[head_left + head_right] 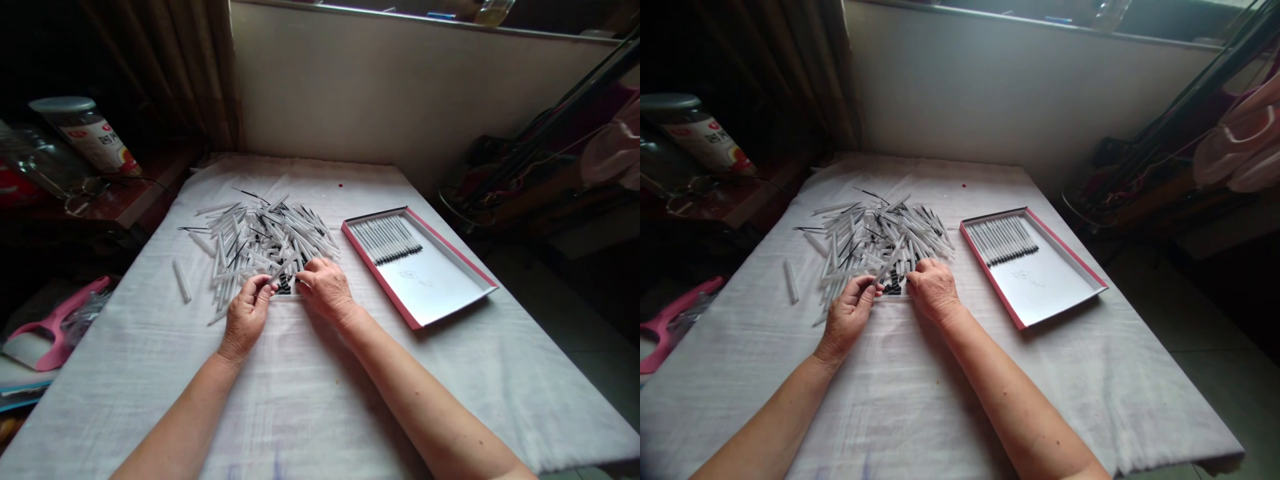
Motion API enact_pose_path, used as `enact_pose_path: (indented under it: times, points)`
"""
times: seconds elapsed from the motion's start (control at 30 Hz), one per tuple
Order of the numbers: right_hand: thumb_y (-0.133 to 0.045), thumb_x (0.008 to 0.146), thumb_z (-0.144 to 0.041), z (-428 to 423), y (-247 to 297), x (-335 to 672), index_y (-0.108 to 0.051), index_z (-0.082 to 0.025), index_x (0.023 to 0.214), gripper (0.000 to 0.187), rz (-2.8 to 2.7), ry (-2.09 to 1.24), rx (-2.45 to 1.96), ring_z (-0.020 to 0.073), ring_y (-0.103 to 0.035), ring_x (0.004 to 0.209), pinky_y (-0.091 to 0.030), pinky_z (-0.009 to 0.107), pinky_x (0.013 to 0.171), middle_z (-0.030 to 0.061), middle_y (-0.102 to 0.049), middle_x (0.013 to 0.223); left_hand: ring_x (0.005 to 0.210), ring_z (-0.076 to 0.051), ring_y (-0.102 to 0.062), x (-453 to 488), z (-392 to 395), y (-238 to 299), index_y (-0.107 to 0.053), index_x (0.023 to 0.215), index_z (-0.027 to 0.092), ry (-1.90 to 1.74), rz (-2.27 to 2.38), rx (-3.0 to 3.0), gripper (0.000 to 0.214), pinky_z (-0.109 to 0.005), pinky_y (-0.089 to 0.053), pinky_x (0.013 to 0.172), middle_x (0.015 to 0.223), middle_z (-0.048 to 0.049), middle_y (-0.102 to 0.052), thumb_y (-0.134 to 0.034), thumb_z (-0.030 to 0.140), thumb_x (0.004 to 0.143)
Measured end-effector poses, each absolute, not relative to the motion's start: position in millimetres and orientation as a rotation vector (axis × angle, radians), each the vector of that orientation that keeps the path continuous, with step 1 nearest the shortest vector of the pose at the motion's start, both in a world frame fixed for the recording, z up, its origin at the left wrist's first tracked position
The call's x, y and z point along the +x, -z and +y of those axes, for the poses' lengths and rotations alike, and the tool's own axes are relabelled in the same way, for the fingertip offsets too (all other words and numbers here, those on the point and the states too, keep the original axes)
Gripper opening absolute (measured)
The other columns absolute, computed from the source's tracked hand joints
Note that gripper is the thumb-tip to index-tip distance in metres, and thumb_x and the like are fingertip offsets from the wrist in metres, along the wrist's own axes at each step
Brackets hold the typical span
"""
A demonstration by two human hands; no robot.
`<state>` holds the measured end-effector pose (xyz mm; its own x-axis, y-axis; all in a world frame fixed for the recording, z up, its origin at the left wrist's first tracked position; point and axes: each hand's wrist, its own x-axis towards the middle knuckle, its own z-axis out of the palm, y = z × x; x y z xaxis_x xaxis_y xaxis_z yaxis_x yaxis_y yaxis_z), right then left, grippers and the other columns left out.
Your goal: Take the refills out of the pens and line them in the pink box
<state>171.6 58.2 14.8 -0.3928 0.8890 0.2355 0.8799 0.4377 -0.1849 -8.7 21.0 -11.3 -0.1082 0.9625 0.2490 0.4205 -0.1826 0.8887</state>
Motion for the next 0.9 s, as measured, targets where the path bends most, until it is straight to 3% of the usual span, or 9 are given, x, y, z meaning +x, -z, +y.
enact_pose_path:
  times: [0.17,0.43,0.6,0.73,0.9]
  points:
    - [-0.055,0.087,-0.022,61,-20,166,-0.072,-0.021,0.086,0.017,-2.433,-0.053,-1.521,0.0223,-0.059,0.087,-0.042,0.032,0.075,0.0085,-0.069,0.094,0.077,-0.019,-0.072,-8,19,11,-0.06,0.103,0.02,-1.219,1.577,1.675,0.026,-0.029,-0.055,0.072,0.085,-0.0051,-0.075,-0.051,0.038,0.088]
    - [-0.054,0.084,-0.026,36,-6,211,-0.069,-0.021,0.106,0.027,-1.551,-0.777,-1.308,0.0165,-0.065,0.078,-0.049,0.029,0.072,0.005,-0.071,0.09,0.084,-0.019,-0.07,-4,11,11,-0.063,0.103,0.02,-1.124,1.524,1.947,0.022,-0.028,-0.053,0.076,0.094,-0.0056,-0.074,-0.051,0.033,0.09]
    - [-0.067,0.075,-0.038,17,-4,218,-0.069,-0.019,0.093,0.027,-1.005,-1.16,-1.222,0.0156,-0.064,0.064,-0.044,0.024,0.048,0.006,-0.073,0.081,0.086,-0.018,-0.069,0,8,13,-0.064,0.105,0.019,-1.057,1.447,2.138,0.022,-0.028,-0.053,0.08,0.094,-0.005,-0.073,-0.051,0.03,0.09]
    - [-0.073,0.069,-0.036,16,-7,213,-0.068,-0.019,0.089,0.027,-0.884,-1.243,-1.16,0.0164,-0.067,0.065,-0.044,0.022,0.047,0.0068,-0.074,0.085,0.085,-0.018,-0.069,0,9,15,-0.064,0.106,0.019,-1.05,1.444,2.184,0.022,-0.028,-0.054,0.079,0.095,-0.0047,-0.073,-0.051,0.029,0.091]
    - [-0.072,0.071,-0.033,18,-7,211,-0.069,-0.019,0.091,0.025,-0.935,-1.238,-1.129,0.016,-0.068,0.067,-0.046,0.022,0.048,0.0067,-0.075,0.09,0.083,-0.017,-0.069,1,9,15,-0.064,0.104,0.019,-1.04,1.45,2.206,0.022,-0.027,-0.054,0.078,0.093,-0.0045,-0.073,-0.05,0.029,0.091]
